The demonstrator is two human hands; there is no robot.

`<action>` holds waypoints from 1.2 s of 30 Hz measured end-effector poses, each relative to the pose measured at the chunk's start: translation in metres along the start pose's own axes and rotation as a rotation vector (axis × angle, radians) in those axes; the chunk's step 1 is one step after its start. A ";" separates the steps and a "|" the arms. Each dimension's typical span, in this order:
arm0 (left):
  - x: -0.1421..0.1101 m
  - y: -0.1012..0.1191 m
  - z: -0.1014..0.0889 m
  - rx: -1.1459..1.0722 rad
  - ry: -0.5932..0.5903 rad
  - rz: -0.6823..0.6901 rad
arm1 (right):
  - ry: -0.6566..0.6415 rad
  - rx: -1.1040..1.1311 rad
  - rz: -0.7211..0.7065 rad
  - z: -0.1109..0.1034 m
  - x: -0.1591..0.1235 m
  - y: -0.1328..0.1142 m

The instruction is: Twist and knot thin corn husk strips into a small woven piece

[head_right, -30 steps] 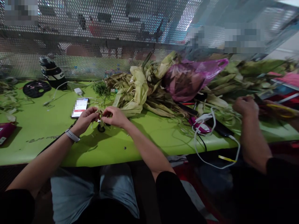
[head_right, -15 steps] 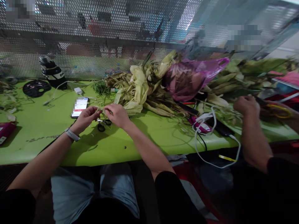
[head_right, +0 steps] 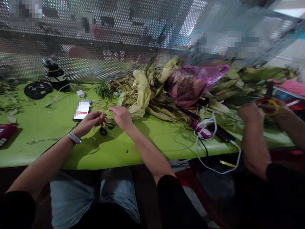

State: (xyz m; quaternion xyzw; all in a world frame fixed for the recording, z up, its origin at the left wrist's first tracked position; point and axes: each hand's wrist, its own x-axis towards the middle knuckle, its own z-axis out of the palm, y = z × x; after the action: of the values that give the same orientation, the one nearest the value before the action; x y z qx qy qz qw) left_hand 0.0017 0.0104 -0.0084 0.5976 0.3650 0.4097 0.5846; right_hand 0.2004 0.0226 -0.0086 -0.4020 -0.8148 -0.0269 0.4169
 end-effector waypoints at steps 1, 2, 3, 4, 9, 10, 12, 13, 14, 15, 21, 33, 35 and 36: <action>-0.001 -0.001 0.001 -0.069 -0.009 -0.060 | -0.004 0.003 -0.019 0.001 0.000 0.001; -0.001 -0.001 0.002 -0.138 -0.008 -0.112 | -0.010 -0.001 -0.038 0.001 -0.001 0.001; -0.001 -0.002 0.003 -0.196 0.003 -0.148 | -0.018 -0.007 -0.056 0.002 -0.001 0.001; -0.001 -0.002 0.004 -0.237 0.025 -0.166 | -0.024 -0.013 -0.073 0.003 -0.002 0.001; 0.000 -0.001 0.006 -0.288 0.204 -0.079 | 0.105 -0.065 -0.131 0.003 -0.006 -0.012; 0.000 -0.001 0.007 -0.312 0.221 -0.047 | 0.137 -0.067 -0.123 0.003 -0.007 -0.017; 0.001 0.000 0.007 -0.377 0.245 0.009 | 0.090 -0.036 -0.136 0.000 -0.010 -0.027; 0.001 0.001 0.008 -0.411 0.263 0.028 | 0.051 -0.028 -0.138 -0.001 -0.011 -0.033; 0.001 0.002 0.009 -0.444 0.285 0.038 | 0.046 -0.044 -0.131 -0.002 -0.012 -0.037; 0.001 0.002 0.010 -0.472 0.308 0.041 | 0.031 -0.067 -0.126 -0.003 -0.012 -0.042; -0.001 0.003 0.017 -0.522 0.395 0.017 | -0.308 -0.140 0.004 0.011 -0.014 -0.053; -0.004 0.000 0.023 -0.510 0.341 -0.004 | -0.269 0.112 0.205 0.023 -0.013 -0.037; -0.004 -0.001 0.022 -0.498 0.352 0.019 | -0.264 0.153 0.207 0.022 -0.014 -0.037; -0.004 -0.001 0.022 -0.501 0.355 0.026 | -0.260 0.180 0.205 0.022 -0.013 -0.037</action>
State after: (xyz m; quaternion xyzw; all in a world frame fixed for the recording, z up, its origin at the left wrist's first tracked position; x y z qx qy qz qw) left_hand 0.0206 -0.0017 -0.0090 0.3588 0.3411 0.5924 0.6356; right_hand 0.1650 -0.0026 -0.0217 -0.4442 -0.8156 0.1410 0.3429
